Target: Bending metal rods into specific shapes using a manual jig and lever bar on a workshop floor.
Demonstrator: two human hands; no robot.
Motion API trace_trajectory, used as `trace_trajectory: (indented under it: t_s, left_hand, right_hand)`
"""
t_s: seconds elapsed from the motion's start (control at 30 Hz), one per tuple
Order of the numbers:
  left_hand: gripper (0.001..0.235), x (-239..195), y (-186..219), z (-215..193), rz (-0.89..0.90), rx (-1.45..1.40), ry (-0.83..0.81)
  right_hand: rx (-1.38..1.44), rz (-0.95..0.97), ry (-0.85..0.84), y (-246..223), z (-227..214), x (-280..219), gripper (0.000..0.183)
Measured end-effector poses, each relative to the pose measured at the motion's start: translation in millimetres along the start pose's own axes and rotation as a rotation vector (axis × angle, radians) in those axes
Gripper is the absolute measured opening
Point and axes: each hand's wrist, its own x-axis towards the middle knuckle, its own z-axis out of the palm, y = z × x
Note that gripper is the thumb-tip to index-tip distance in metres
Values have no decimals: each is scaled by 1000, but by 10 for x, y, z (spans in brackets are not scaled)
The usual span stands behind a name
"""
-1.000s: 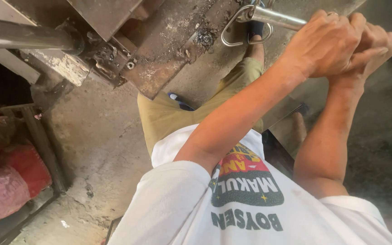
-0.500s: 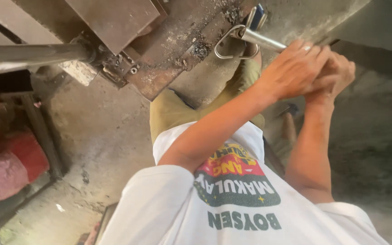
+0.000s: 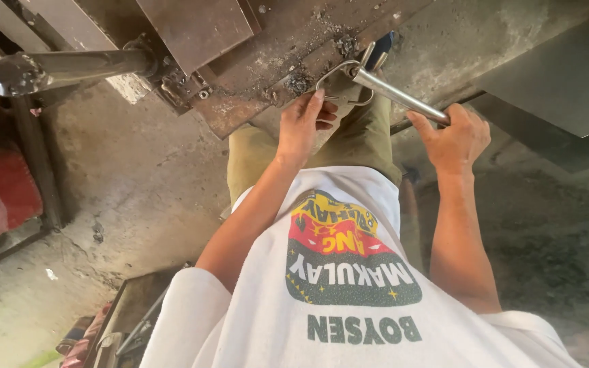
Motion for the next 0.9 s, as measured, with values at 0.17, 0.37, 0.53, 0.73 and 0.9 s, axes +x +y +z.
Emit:
trace_trajectory:
  t_s: [0.17,0.37,0.53,0.73,0.9]
  left_hand:
    - [34,12,29,45,16,-104,-40]
    - [31,-133,308,206,67,-130,-94]
    - [28,-357,521,479,159,139,-90]
    - [14,-690,718,718,937,1077,39]
    - [17,-809,692,731,939,1150,33]
  right_hand:
    - [93,-59,50,255,83,19,77]
    - [729,205,-23,776,-16,274,73]
    - [852,199,-220,-154,-499,491,35]
    - [1131,178,-421,-878,-596,478,20]
    - [1050,169,-560,-1006,-706,695,16]
